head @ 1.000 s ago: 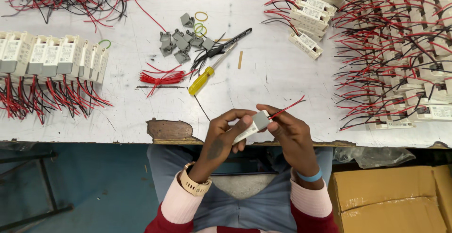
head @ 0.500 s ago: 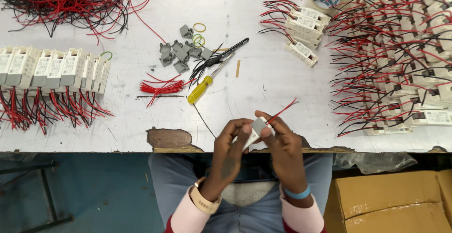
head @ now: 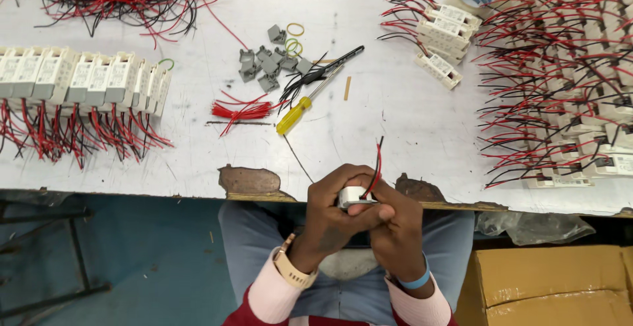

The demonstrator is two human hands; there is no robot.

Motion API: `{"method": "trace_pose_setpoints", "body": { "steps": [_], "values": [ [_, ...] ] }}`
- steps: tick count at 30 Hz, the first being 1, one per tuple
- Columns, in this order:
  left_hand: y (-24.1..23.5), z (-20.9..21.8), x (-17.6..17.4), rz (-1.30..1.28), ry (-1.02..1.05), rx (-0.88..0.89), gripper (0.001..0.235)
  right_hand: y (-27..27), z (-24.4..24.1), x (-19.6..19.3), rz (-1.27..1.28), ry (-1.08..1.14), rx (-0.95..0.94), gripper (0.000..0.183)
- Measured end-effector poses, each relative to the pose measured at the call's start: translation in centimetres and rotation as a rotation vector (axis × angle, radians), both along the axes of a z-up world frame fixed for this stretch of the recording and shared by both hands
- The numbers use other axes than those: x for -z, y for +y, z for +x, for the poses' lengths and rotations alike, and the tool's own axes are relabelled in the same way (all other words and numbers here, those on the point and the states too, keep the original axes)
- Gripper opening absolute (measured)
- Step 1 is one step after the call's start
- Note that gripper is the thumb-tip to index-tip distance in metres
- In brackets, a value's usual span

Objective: The person assembles small white electrical components by inserting red and black wires into terminals and securing them with a screwdriver. They repeatedly pick up components, insert wires, tighten connections, and place the finished units into a stack on the table.

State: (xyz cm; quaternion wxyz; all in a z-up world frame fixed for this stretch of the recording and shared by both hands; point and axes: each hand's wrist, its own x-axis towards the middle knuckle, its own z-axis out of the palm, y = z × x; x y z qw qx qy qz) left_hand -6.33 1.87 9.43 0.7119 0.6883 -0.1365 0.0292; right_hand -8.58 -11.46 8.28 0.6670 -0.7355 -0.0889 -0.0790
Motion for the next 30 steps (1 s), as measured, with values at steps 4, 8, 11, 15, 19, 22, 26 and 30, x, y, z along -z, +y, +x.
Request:
{"method": "trace_pose_setpoints", "body": {
  "steps": [4,8,11,15,19,22,26,30],
  "values": [
    [-0.2,-1.0,0.5,0.085,-0.182,-0.109,0.048,0.3,-1.3,-1.0,-0.118,-0.137,0.103,0.023],
    [-0.1,-1.7,0.8,0.119,-0.381,-0.155,0.046,0.7,-2.5,-1.7,-0.143,-0.228,0.157,0.019],
    [-0.1,-1.7,0.7,0.137,-0.438,-0.18,0.048,1.0,-2.7,-2.2,-0.104,-0.218,0.165,0.019],
    [0.1,-0.9,0.5,0.02,-0.332,-0.059,0.061,1.2,-1.8,-2.6,-0.056,-0.084,0.07,0.028],
    [2.1,-0.8,-0.2,-0.176,-0.296,0.089,0.078,1.4,-1.6,-3.2,-0.18,-0.138,0.119,0.038],
    [3.0,-0.9,-0.3,-0.143,-0.244,0.088,0.07,0.8,-1.2,-2.7,-0.18,-0.102,0.145,0.038],
    [5.0,-1.3,0.2,0.336,-0.288,-0.213,0.054,-0.8,1.8,-0.4,-0.242,-0.252,0.081,0.016],
    [10.8,0.8,0.6,0.274,-0.139,-0.508,0.036,-2.6,6.7,3.2,-0.33,-0.097,0.114,0.014]
  ]
}}
